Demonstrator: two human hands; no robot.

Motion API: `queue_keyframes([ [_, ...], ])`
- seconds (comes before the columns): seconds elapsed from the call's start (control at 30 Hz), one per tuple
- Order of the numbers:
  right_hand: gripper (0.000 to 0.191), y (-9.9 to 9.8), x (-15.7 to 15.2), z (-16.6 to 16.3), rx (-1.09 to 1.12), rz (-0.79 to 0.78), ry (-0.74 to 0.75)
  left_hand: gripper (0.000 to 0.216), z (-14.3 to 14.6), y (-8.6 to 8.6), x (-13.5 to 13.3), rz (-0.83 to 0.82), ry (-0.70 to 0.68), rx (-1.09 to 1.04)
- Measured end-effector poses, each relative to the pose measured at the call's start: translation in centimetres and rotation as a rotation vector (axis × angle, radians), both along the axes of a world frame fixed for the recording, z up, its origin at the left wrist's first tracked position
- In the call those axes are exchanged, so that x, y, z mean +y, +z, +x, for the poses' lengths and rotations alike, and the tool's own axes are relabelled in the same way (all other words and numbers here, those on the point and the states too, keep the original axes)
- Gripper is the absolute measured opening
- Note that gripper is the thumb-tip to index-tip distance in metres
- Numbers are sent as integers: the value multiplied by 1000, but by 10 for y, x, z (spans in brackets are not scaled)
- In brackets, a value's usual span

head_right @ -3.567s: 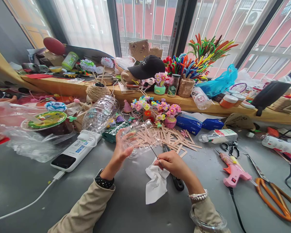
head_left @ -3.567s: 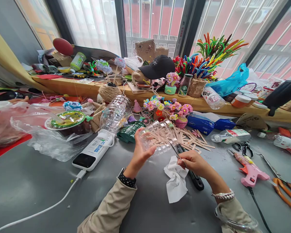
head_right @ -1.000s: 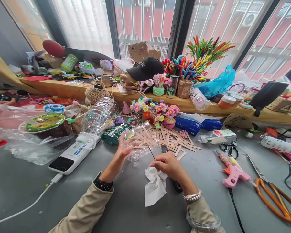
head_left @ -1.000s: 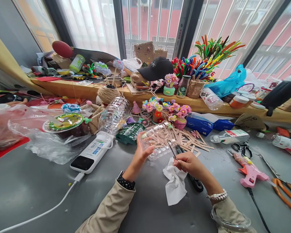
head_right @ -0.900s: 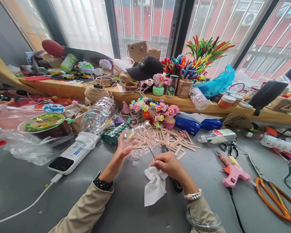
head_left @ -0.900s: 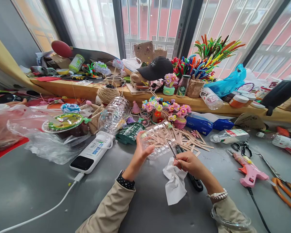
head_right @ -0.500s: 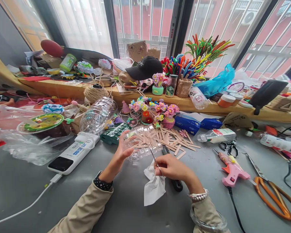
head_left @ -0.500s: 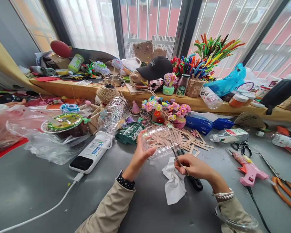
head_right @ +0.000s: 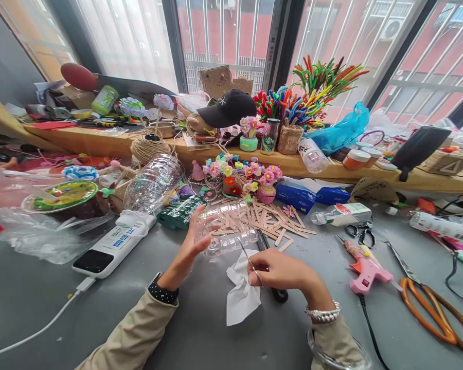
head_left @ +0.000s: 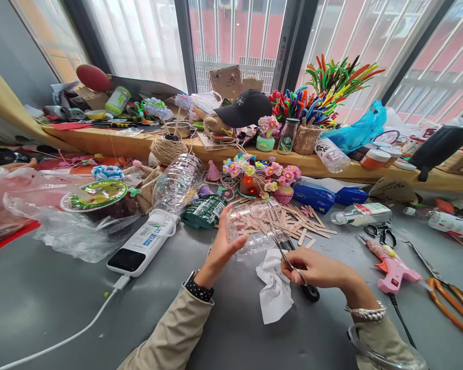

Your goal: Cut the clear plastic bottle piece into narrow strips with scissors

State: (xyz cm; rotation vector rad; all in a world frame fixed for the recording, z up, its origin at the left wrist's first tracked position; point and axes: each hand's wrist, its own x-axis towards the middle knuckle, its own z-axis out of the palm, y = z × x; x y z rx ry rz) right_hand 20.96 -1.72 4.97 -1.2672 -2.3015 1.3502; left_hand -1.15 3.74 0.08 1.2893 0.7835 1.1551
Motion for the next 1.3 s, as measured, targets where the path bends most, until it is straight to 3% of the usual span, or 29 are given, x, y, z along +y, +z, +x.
queue_keyframes([
  [0.17,74,5,-1,-4,40,-41,59,90,4,-3,1,-101,22,-4],
  [0.33,71,2,0,-9,106,-21,57,102,6,-3,-1,-141,89,-55],
  [0.5,69,-7,3,-12,111,37,2,115,4,-3,0,-113,152,-35],
  [0.67,67,-17,4,-17,163,-4,-54,104,2,-2,1,-134,181,23],
  [0.83,66,-23,5,-21,225,-39,-74,123,7,0,-3,-29,218,162],
  [1.3,68,-17,1,-20,200,-55,-45,98,8,12,-13,-2,189,182],
])
